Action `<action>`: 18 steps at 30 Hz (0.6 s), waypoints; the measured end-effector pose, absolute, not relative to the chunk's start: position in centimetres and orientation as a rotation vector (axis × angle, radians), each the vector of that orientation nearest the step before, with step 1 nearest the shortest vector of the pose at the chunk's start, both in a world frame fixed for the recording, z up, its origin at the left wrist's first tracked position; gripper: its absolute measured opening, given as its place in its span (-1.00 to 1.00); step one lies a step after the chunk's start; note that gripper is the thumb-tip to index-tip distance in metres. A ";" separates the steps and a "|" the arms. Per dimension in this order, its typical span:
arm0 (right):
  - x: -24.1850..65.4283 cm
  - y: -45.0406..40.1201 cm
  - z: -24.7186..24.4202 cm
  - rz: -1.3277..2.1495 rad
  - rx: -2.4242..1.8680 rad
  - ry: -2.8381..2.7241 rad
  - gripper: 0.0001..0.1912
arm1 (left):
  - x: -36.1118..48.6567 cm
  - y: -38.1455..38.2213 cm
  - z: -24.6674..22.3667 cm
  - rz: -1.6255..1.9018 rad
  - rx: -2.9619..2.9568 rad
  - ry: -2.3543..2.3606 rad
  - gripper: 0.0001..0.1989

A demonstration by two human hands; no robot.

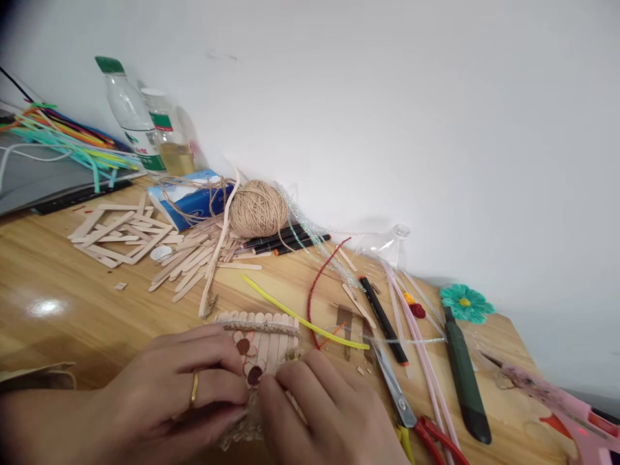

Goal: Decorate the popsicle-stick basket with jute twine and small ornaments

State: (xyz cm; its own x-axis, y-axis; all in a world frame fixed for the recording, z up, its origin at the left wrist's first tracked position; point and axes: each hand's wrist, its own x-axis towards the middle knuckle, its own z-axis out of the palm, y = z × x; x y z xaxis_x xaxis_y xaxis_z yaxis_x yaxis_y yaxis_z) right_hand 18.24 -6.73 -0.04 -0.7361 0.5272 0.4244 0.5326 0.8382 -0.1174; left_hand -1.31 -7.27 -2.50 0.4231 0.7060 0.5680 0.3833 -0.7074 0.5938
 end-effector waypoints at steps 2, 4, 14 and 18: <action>18.0 -6.6 0.2 0.207 -0.831 -2.508 -0.80 | -1.3 -7.3 -2.5 1.182 2.303 0.935 -0.88; 17.7 -6.5 0.7 0.506 -0.939 -2.423 -0.80 | -1.3 -7.4 -2.4 1.174 2.298 0.936 -0.88; 14.9 -5.1 3.2 1.801 -1.772 -1.667 -0.92 | -2.5 -8.1 -1.9 1.086 2.255 0.926 -0.88; 15.1 -4.5 3.3 2.002 -1.791 -1.504 -0.91 | -2.2 -9.3 -3.2 1.100 2.197 0.989 -0.93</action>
State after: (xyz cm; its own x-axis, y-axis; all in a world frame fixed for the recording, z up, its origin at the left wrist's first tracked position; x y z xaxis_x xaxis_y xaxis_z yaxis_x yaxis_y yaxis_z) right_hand 15.13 -4.52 3.28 -0.3218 0.6088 -0.7251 0.5266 -0.5214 -0.6714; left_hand -2.17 -9.31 -3.19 0.4135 0.7791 0.4712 0.3860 -0.6187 0.6843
